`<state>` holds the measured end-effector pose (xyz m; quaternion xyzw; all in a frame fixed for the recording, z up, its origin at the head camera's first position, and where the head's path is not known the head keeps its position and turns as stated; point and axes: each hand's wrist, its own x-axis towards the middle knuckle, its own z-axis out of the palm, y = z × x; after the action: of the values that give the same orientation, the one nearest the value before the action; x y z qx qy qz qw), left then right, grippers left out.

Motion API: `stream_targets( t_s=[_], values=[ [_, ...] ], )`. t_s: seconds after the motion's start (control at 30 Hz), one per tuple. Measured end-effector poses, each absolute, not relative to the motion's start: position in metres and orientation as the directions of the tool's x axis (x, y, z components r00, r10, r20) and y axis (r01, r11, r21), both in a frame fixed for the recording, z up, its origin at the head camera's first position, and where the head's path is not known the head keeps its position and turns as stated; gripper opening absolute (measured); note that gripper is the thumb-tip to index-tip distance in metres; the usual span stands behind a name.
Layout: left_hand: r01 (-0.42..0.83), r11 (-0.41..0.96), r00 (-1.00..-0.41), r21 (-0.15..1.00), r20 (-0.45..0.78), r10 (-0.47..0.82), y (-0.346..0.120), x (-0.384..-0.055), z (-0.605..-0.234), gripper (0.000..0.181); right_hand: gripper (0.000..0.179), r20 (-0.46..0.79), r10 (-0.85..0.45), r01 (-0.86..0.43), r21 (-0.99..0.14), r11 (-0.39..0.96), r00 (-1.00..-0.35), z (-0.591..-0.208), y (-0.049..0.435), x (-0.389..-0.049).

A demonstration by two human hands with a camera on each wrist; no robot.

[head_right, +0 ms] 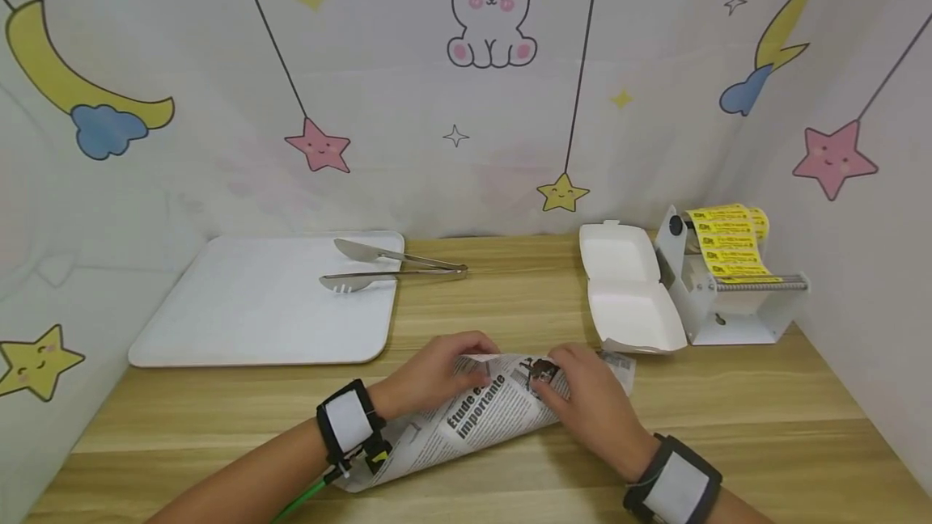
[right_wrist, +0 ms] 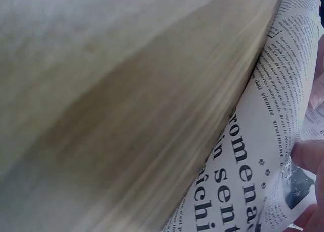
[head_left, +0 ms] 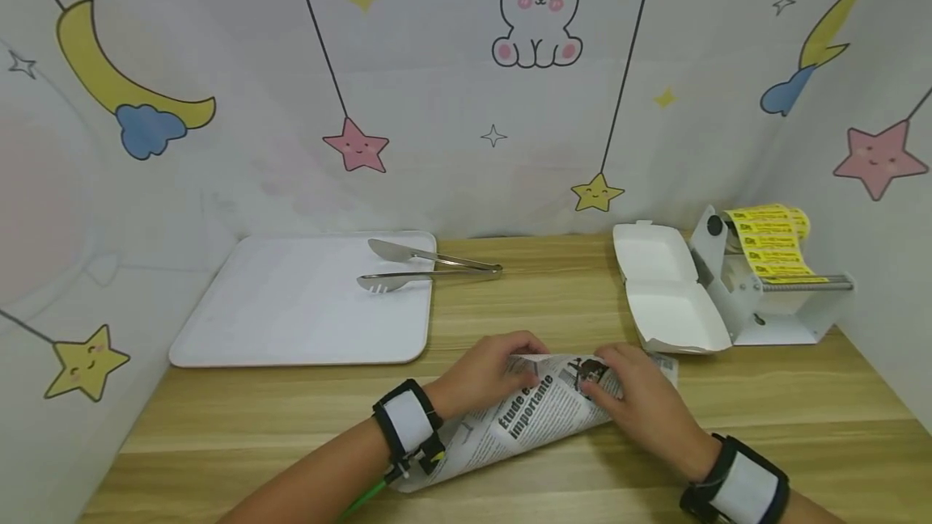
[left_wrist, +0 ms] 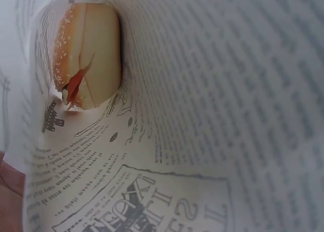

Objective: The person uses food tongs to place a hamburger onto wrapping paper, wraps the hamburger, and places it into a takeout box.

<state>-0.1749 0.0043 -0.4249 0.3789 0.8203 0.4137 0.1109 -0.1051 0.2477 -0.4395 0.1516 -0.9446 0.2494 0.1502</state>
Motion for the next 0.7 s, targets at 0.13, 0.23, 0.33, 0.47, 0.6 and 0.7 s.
stream_targets(
  t_s=[0.13, 0.23, 0.33, 0.47, 0.6, 0.7],
  values=[
    [0.543, 0.373, -0.689, 0.752, 0.145, 0.71, 0.005, -0.175, -0.425, 0.031, 0.066, 0.348, -0.197, -0.343, -0.431, 0.835, -0.917, -0.441, 0.247, -0.104],
    [0.549, 0.384, -0.699, 0.743, 0.156, 0.698, 0.006, -0.175, -0.425, 0.032, 0.082, 0.38, -0.208, -0.363, -0.401, 0.841, -0.902, -0.44, 0.245, -0.102],
    [0.543, 0.39, -0.712, 0.743, 0.161, 0.684, 0.006, -0.175, -0.427, 0.035, 0.082, 0.43, -0.242, -0.407, -0.348, 0.845, -0.87, -0.437, 0.241, -0.099],
    [0.542, 0.4, -0.722, 0.739, 0.167, 0.671, 0.006, -0.176, -0.428, 0.045, 0.068, 0.442, -0.361, -0.506, -0.272, 0.818, -0.821, -0.435, 0.238, -0.096],
    [0.529, 0.434, -0.741, 0.729, 0.147, 0.655, 0.007, -0.176, -0.429, 0.062, 0.06, 0.393, -0.466, -0.579, -0.246, 0.777, -0.793, -0.437, 0.235, -0.091],
    [0.521, 0.46, -0.751, 0.719, 0.131, 0.647, 0.008, -0.176, -0.429, 0.074, 0.056, 0.372, -0.48, -0.583, -0.247, 0.774, -0.795, -0.439, 0.234, -0.088]
  ],
)
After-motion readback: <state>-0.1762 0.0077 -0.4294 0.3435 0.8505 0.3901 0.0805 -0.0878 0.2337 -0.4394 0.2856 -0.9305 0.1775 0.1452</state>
